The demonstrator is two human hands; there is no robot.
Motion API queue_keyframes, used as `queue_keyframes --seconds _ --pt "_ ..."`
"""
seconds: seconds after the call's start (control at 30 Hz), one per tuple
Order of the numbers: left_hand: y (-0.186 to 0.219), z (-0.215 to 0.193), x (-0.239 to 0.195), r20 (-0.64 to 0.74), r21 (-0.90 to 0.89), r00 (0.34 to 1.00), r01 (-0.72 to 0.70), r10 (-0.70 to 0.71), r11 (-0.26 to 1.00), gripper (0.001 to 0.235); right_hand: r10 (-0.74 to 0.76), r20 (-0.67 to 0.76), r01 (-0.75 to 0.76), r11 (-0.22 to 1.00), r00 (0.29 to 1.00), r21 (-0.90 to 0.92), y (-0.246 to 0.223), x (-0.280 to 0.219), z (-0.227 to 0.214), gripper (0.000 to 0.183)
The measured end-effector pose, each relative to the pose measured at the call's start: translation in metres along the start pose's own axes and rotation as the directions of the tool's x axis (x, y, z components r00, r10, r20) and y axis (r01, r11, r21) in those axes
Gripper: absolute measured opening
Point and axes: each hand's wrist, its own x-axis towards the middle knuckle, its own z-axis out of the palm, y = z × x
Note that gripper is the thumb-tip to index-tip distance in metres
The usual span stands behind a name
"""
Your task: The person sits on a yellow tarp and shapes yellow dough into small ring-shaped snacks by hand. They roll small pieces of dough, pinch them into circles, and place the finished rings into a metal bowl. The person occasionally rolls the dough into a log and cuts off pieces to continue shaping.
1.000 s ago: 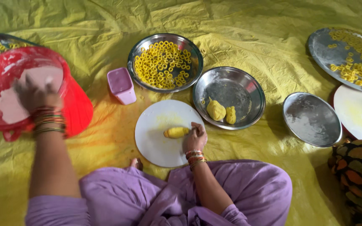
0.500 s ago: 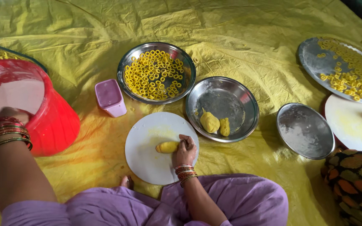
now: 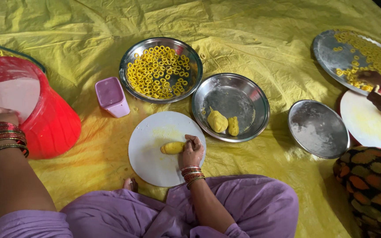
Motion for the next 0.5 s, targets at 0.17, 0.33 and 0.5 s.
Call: queue_keyframes --seconds 0.17,0.33,0.5 --pt "0.011 0.009 0.005 0.048 0.087 0.999 -0.009 0.005 0.996 0.019 -0.06 -0.01 0.059 0.995 0.998 -0.085 -0.005 -0.002 -0.001 0.019" --pt "0.009 0.009 0.007 0.069 0.123 0.998 0.007 -0.015 0.992 0.02 -0.068 -0.022 0.064 0.986 0.997 -0.155 -0.008 -0.002 0.002 0.019" --pt "-0.01 0.003 0.002 0.071 0.147 0.997 0.031 -0.042 0.989 0.02 -0.079 0.018 0.081 0.989 0.997 -0.123 -0.005 -0.004 0.004 0.019"
